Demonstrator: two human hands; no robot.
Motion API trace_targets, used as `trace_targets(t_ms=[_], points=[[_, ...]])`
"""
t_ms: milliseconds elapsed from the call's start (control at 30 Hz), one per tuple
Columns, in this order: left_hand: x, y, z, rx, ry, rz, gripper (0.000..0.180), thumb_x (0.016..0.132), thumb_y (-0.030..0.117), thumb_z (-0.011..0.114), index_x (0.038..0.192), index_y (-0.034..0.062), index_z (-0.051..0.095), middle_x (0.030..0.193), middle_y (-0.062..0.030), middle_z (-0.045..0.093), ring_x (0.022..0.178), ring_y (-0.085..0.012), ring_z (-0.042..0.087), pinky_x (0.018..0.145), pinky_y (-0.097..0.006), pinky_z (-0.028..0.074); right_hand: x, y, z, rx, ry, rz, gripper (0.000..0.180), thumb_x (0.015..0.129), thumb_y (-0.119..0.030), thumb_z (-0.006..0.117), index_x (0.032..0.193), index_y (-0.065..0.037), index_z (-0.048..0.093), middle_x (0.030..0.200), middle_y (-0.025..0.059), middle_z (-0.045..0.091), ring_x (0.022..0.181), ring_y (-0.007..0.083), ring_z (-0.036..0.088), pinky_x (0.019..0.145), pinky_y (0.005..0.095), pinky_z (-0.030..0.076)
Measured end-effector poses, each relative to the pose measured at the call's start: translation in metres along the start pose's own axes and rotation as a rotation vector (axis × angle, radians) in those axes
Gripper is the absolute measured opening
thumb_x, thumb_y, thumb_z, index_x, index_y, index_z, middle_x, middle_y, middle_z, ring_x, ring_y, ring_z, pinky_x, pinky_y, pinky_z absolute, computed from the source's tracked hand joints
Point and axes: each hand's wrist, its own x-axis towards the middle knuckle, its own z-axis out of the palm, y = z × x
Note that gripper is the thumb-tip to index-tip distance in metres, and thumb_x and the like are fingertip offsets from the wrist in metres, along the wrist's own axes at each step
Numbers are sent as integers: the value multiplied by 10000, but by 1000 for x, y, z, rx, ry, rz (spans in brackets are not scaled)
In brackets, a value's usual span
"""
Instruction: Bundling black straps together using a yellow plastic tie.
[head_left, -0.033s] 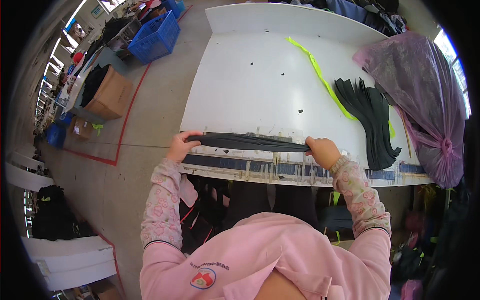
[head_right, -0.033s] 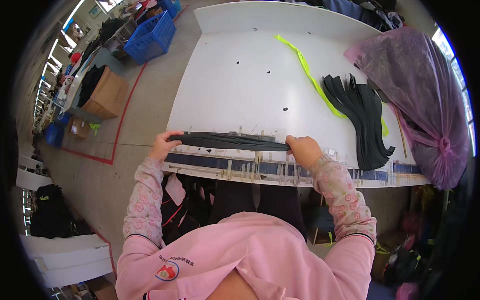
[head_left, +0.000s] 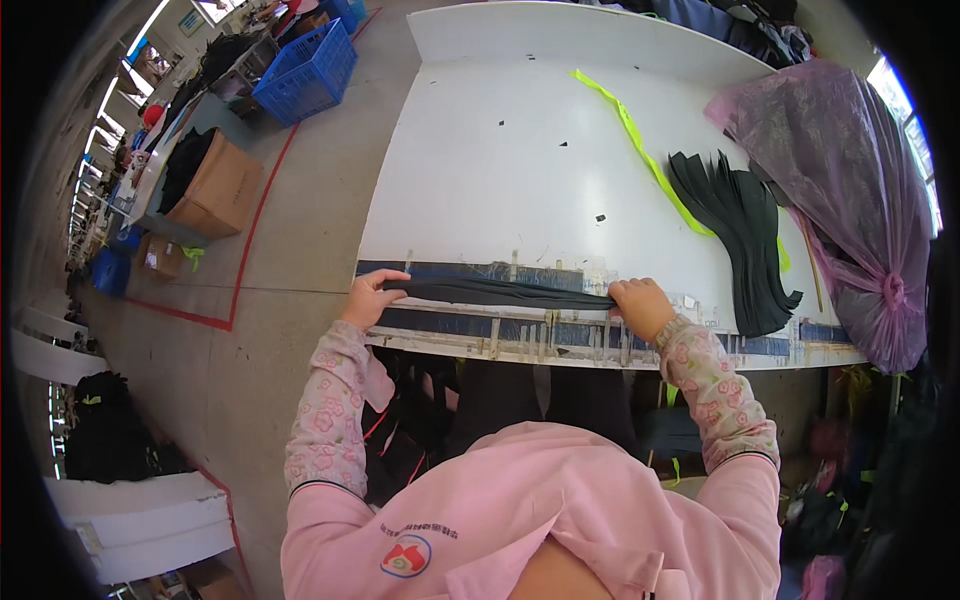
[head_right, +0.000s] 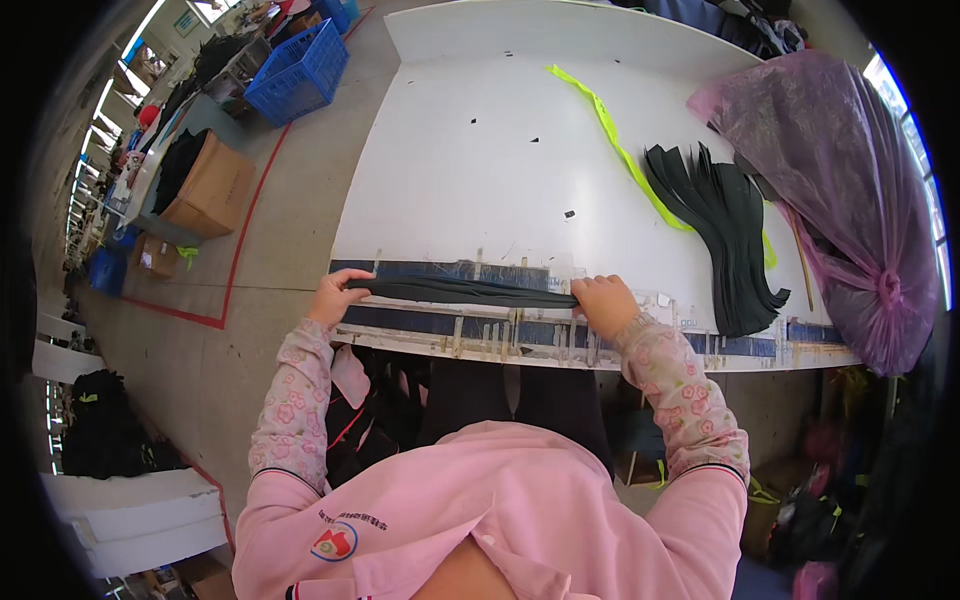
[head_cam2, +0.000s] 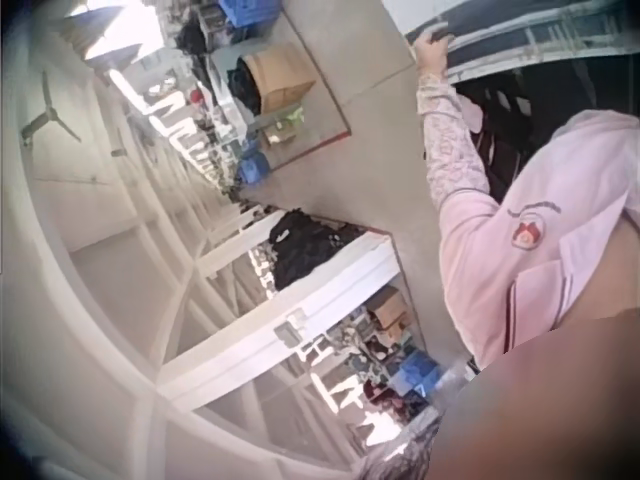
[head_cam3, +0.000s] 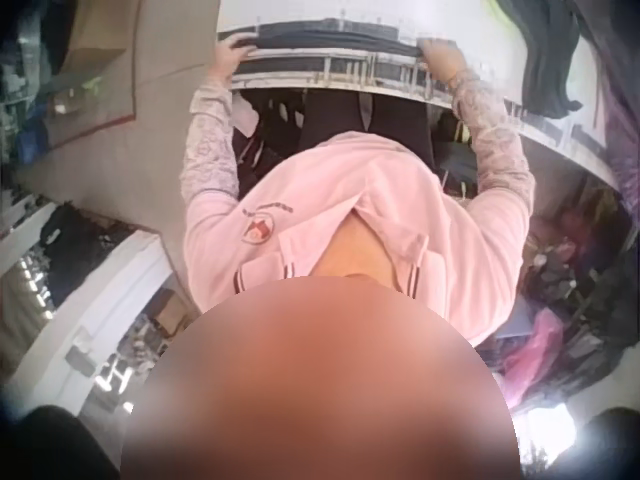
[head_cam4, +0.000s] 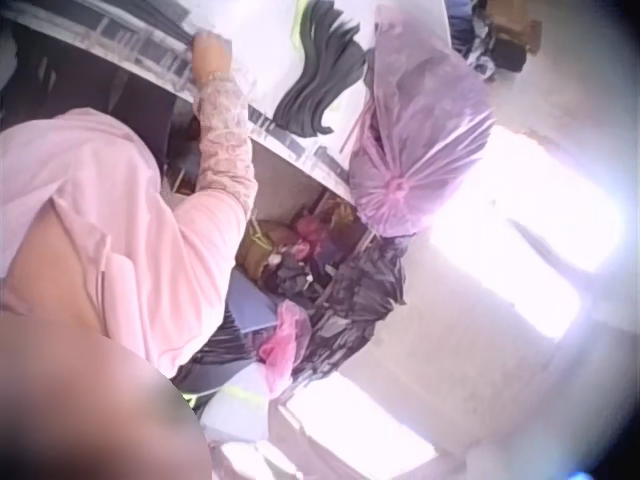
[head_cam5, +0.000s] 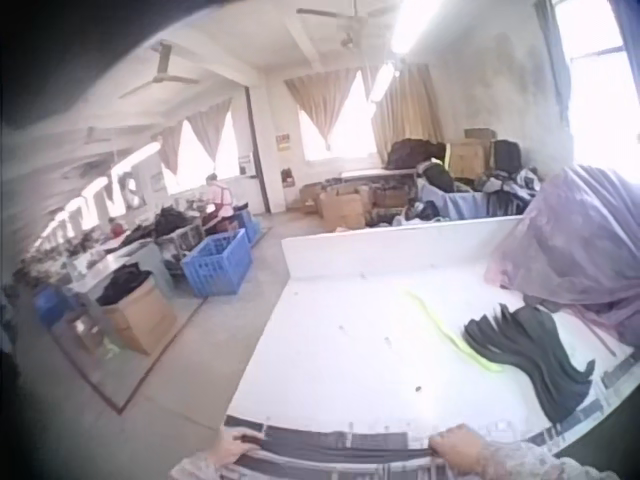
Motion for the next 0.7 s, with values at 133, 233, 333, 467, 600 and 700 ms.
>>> trace_targets(t_ms=[133,233,333,467,600,700], points=[[-16,-59,21,90,142,52,246,704,4,722,946,50,717,930,-70,708,894,-179,645,846,-293,482,-21,-11,29,-106,111,45,261,811,-184,660,1036,-100,557,996,74,568,996,254,550,889,408,415],[-15,-49,25,153,191,129,211,718,-8,711,924,40,716,923,-68,708,889,-169,645,844,-287,487,-30,-14,28,-79,154,94,267,851,-173,616,1101,-105,552,997,67,557,993,243,546,885,415,415],[-15,-55,22,82,167,119,218,721,-29,701,926,41,716,924,-66,708,878,-157,644,831,-277,491,-33,-9,32,14,159,95,373,858,-160,603,1218,-108,520,992,69,559,986,250,547,916,424,403],[-13,-54,25,92,154,139,226,719,-45,695,928,37,714,921,-67,708,871,-155,645,817,-272,496,-38,-1,41,-99,234,29,579,853,-198,634,1388,-104,434,1034,74,561,1006,264,539,1011,469,359],[-16,-60,21,85,155,135,223,720,-44,697,928,33,712,911,-64,706,868,-153,643,811,-277,498,-30,-14,29,-150,182,149,605,872,-259,621,1416,-102,408,1051,71,561,1018,260,538,1056,513,315],[-15,-61,23,77,148,130,222,719,-44,695,928,30,710,907,-62,704,866,-153,642,807,-278,499,-27,-12,26,-202,252,140,637,870,-309,621,1425,-96,394,1064,68,560,1020,261,537,1069,561,283]])
